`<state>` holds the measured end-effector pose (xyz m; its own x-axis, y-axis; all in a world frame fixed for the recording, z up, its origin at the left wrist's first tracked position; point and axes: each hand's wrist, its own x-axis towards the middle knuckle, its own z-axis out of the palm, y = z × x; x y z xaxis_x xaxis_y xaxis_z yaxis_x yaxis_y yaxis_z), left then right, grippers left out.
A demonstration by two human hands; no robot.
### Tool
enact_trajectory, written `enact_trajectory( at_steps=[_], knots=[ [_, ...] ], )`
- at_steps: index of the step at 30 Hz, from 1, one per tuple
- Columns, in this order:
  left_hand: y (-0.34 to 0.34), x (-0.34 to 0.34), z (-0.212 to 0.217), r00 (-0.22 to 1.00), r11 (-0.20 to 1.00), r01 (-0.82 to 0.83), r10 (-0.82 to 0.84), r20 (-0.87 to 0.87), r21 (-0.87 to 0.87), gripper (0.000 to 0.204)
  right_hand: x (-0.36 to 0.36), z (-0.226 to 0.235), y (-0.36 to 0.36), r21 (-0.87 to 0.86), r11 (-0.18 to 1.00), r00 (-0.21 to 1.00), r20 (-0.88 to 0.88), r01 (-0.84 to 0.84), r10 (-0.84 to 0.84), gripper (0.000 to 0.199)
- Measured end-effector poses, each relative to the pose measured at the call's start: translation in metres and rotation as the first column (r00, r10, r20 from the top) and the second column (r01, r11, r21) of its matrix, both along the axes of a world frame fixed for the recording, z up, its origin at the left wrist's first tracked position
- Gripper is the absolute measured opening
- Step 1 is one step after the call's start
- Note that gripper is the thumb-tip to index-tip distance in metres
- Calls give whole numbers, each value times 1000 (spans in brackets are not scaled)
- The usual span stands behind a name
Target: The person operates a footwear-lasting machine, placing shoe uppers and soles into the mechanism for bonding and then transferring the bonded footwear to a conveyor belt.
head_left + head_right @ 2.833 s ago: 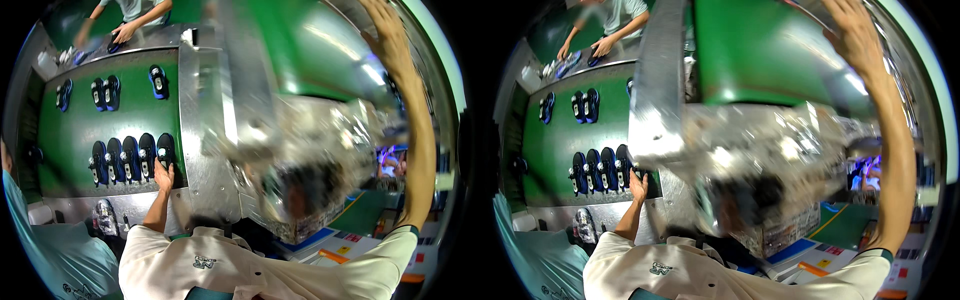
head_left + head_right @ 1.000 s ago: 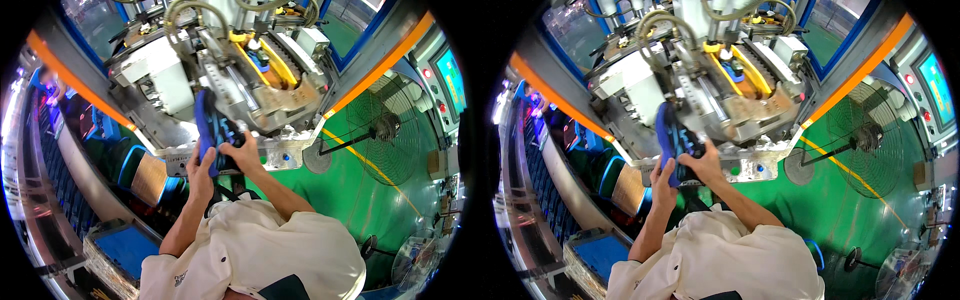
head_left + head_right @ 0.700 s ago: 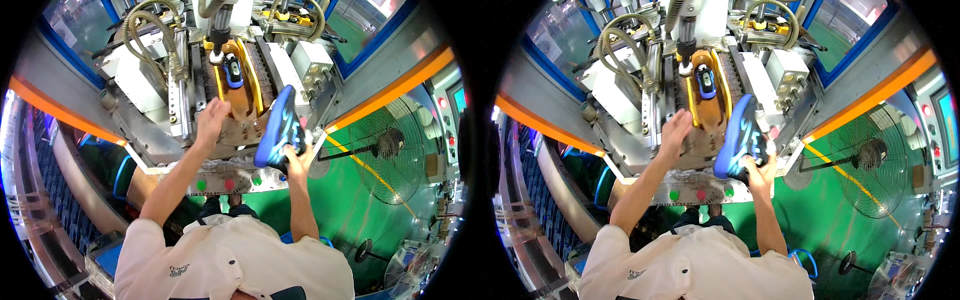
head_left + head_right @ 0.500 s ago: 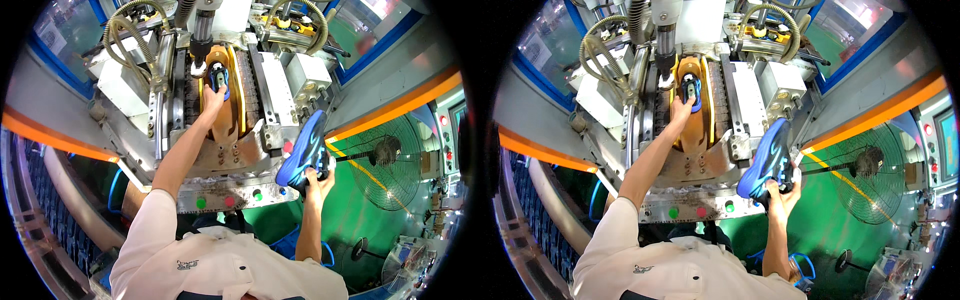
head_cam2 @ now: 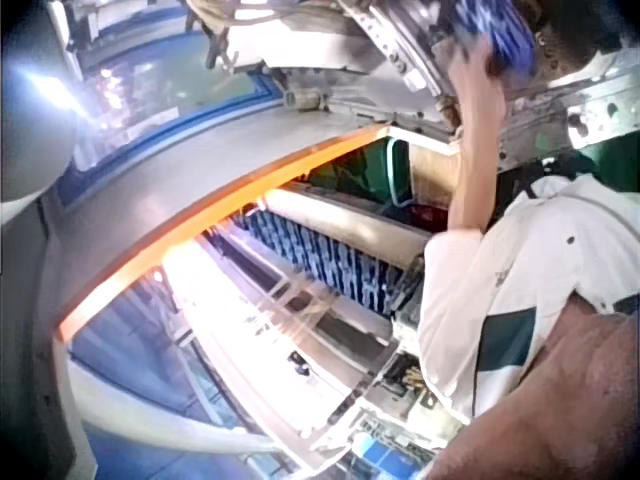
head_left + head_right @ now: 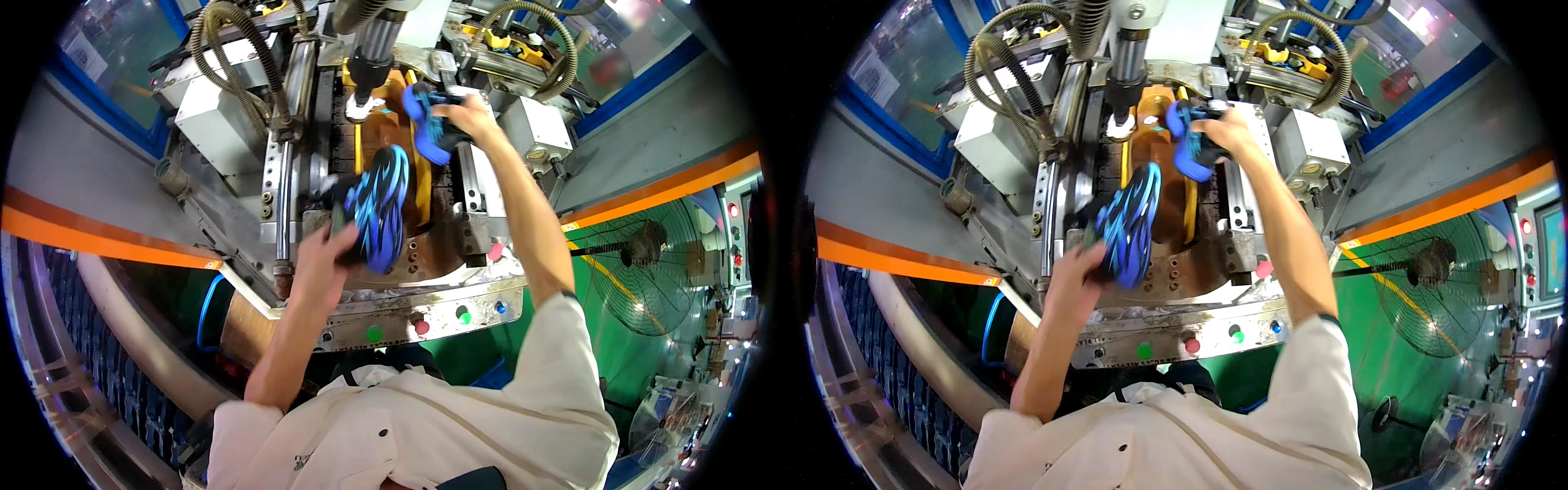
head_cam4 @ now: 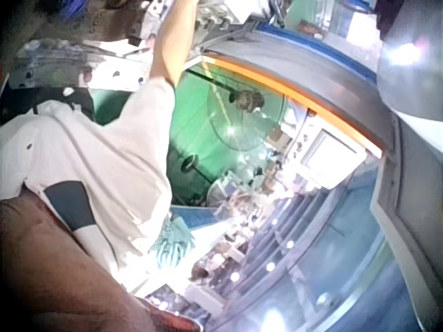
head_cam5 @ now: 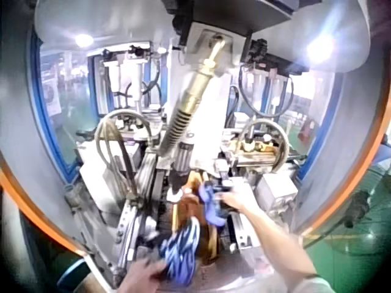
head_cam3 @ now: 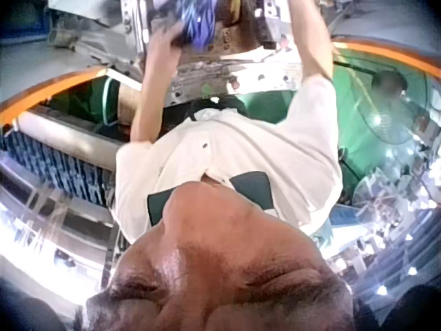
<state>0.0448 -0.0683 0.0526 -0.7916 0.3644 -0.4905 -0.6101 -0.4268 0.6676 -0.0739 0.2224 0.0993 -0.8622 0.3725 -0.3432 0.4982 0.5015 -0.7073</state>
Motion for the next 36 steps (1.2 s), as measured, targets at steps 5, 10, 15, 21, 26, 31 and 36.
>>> enact_trajectory(
  at_steps=[5,10,15,21,26,31,36],
  knots=[
    [-92,120,48,968,962,-185,144,-204,-200,55,-72,-106,-42,413,909,998,-45,50,-35,58],
    [-143,236,38,752,659,-659,578,-317,-362,47,-88,-148,-74,474,877,991,-135,82,-19,60],
    [-121,299,-1,393,321,-883,904,-167,-342,41,-78,-162,-73,521,849,972,-146,-85,187,64],
    [-82,352,-33,270,290,-921,956,111,-261,33,167,-115,-191,271,798,321,-810,-538,492,11],
    [-66,418,-76,82,149,-960,959,271,-239,30,236,-270,-226,535,476,153,-538,-698,829,15],
    [-74,477,-73,-300,-187,-906,917,263,-379,27,221,-270,-236,463,542,241,-561,-701,792,19],
    [-115,581,-114,-598,-517,-773,788,150,-367,27,236,-173,-325,114,559,333,-699,-821,632,20]
  ],
)
